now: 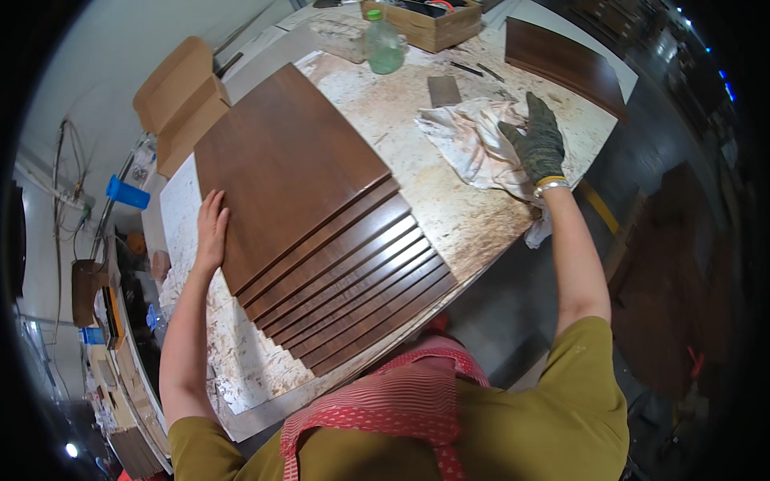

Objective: The person wipes a stack of wooden boards with a cloth, handling them one at a time and then picking up a small wooden block to apply a substance to the edges.

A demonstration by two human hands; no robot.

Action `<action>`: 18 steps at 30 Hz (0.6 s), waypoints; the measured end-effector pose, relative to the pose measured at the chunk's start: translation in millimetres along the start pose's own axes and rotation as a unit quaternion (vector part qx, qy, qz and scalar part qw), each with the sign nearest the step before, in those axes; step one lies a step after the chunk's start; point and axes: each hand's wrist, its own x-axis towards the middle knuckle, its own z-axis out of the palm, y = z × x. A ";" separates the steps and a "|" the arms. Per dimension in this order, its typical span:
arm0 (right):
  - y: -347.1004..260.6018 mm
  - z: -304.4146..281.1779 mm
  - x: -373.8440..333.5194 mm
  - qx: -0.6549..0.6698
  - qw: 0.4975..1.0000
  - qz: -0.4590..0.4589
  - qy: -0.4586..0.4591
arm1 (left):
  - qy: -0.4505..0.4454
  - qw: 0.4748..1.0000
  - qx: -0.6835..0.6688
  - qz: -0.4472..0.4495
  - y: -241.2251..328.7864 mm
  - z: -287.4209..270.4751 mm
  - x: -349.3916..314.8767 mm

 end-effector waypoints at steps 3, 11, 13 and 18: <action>25.8 14.8 11.5 -0.006 0.998 0.043 0.035 | -0.017 0.999 0.019 -0.022 15.1 -6.6 1.3; 81.0 46.5 27.4 -0.068 0.990 0.016 -0.127 | -0.013 1.000 0.015 -0.016 14.0 -2.7 1.9; 181.3 45.2 50.0 0.187 0.980 -0.032 0.056 | -0.001 0.999 -0.023 0.025 25.1 6.7 22.0; 85.2 -41.7 85.9 0.298 0.952 0.065 0.022 | -0.004 1.000 0.021 -0.015 19.1 -9.8 -1.4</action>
